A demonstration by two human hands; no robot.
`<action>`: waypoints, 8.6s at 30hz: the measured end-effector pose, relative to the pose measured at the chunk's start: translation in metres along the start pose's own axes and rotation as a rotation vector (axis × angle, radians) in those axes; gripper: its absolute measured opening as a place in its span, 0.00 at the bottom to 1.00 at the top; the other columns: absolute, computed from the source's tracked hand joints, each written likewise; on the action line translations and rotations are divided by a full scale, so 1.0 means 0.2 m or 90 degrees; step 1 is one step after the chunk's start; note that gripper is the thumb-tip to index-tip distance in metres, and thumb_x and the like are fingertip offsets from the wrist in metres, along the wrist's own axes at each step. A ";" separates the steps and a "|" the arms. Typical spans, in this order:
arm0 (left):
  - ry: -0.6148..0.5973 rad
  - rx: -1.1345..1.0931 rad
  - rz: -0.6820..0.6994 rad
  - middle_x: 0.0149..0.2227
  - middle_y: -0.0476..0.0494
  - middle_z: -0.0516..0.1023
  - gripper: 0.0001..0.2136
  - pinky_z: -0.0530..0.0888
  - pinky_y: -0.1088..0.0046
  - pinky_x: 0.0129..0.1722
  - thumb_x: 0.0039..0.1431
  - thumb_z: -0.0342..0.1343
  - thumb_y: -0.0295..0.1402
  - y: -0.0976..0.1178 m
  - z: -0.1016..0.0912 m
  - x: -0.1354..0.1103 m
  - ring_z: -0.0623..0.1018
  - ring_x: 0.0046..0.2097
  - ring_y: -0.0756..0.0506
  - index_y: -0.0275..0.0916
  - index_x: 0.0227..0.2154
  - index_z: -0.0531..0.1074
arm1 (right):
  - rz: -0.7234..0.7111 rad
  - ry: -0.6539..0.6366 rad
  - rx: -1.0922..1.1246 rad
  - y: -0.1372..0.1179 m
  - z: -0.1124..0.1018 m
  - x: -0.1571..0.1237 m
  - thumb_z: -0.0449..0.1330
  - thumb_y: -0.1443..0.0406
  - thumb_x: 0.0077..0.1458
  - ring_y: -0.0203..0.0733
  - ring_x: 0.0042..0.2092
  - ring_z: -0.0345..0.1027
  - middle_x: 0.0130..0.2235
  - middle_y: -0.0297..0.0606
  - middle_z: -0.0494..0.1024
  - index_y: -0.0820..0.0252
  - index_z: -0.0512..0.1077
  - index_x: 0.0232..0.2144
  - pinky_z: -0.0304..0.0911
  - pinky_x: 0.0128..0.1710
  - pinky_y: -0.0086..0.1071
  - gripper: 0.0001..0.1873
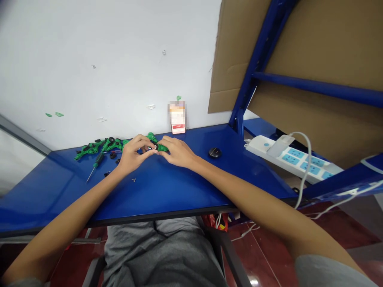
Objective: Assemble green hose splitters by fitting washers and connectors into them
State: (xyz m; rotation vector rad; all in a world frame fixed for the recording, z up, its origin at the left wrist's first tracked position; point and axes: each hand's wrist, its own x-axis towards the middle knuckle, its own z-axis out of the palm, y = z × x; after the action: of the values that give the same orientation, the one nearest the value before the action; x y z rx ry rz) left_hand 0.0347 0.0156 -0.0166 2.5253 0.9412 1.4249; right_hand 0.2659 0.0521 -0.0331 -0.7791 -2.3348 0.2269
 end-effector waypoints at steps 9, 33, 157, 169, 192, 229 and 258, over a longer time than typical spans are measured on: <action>-0.059 0.072 0.050 0.45 0.42 0.78 0.10 0.77 0.70 0.35 0.73 0.63 0.40 0.00 -0.04 0.00 0.77 0.36 0.49 0.44 0.50 0.81 | 0.004 0.013 0.018 0.02 -0.02 0.00 0.61 0.62 0.70 0.45 0.42 0.72 0.45 0.41 0.79 0.56 0.77 0.49 0.62 0.40 0.36 0.09; 0.014 0.320 0.162 0.51 0.33 0.81 0.11 0.83 0.68 0.39 0.73 0.57 0.31 0.06 0.05 -0.05 0.84 0.42 0.44 0.36 0.54 0.77 | -0.012 0.046 -0.015 0.01 -0.03 0.00 0.62 0.62 0.70 0.47 0.44 0.75 0.45 0.42 0.80 0.57 0.78 0.50 0.65 0.42 0.36 0.09; -0.122 0.104 0.003 0.40 0.48 0.86 0.23 0.79 0.73 0.31 0.70 0.52 0.34 0.20 -0.05 -0.03 0.81 0.27 0.50 0.40 0.66 0.67 | -0.105 0.201 0.017 0.08 0.00 0.00 0.64 0.67 0.67 0.49 0.44 0.78 0.44 0.41 0.84 0.54 0.79 0.51 0.73 0.46 0.41 0.11; -0.082 0.306 0.165 0.64 0.32 0.79 0.28 0.85 0.65 0.43 0.72 0.52 0.31 0.15 -0.01 -0.03 0.84 0.56 0.39 0.38 0.73 0.58 | -0.087 0.233 0.033 0.08 0.01 0.02 0.62 0.68 0.67 0.49 0.43 0.78 0.42 0.41 0.82 0.54 0.78 0.50 0.73 0.44 0.41 0.11; -0.018 0.245 -0.010 0.64 0.38 0.81 0.32 0.85 0.67 0.40 0.71 0.53 0.31 0.27 0.07 -0.07 0.87 0.48 0.43 0.41 0.76 0.55 | -0.080 0.294 -0.184 0.04 -0.03 0.02 0.61 0.64 0.72 0.49 0.45 0.78 0.46 0.42 0.85 0.55 0.78 0.53 0.71 0.47 0.42 0.10; 0.050 0.119 0.027 0.43 0.44 0.86 0.14 0.79 0.71 0.35 0.74 0.51 0.31 0.14 -0.04 -0.04 0.81 0.31 0.50 0.40 0.58 0.73 | -0.115 0.166 0.111 0.07 -0.04 0.04 0.63 0.66 0.69 0.50 0.48 0.76 0.46 0.39 0.83 0.50 0.79 0.52 0.71 0.52 0.47 0.11; -0.121 0.421 0.090 0.51 0.35 0.80 0.21 0.77 0.72 0.28 0.73 0.52 0.33 0.14 -0.01 -0.03 0.83 0.44 0.41 0.40 0.66 0.70 | -0.097 0.159 0.006 0.13 0.01 0.02 0.65 0.63 0.70 0.51 0.47 0.76 0.45 0.42 0.83 0.54 0.79 0.52 0.72 0.51 0.47 0.10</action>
State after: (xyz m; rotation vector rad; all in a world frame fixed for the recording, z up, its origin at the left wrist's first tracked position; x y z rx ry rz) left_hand 0.0435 -0.0101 -0.0087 3.1704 1.4017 0.9782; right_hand 0.2734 0.0757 -0.0414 -0.5844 -2.1410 0.0698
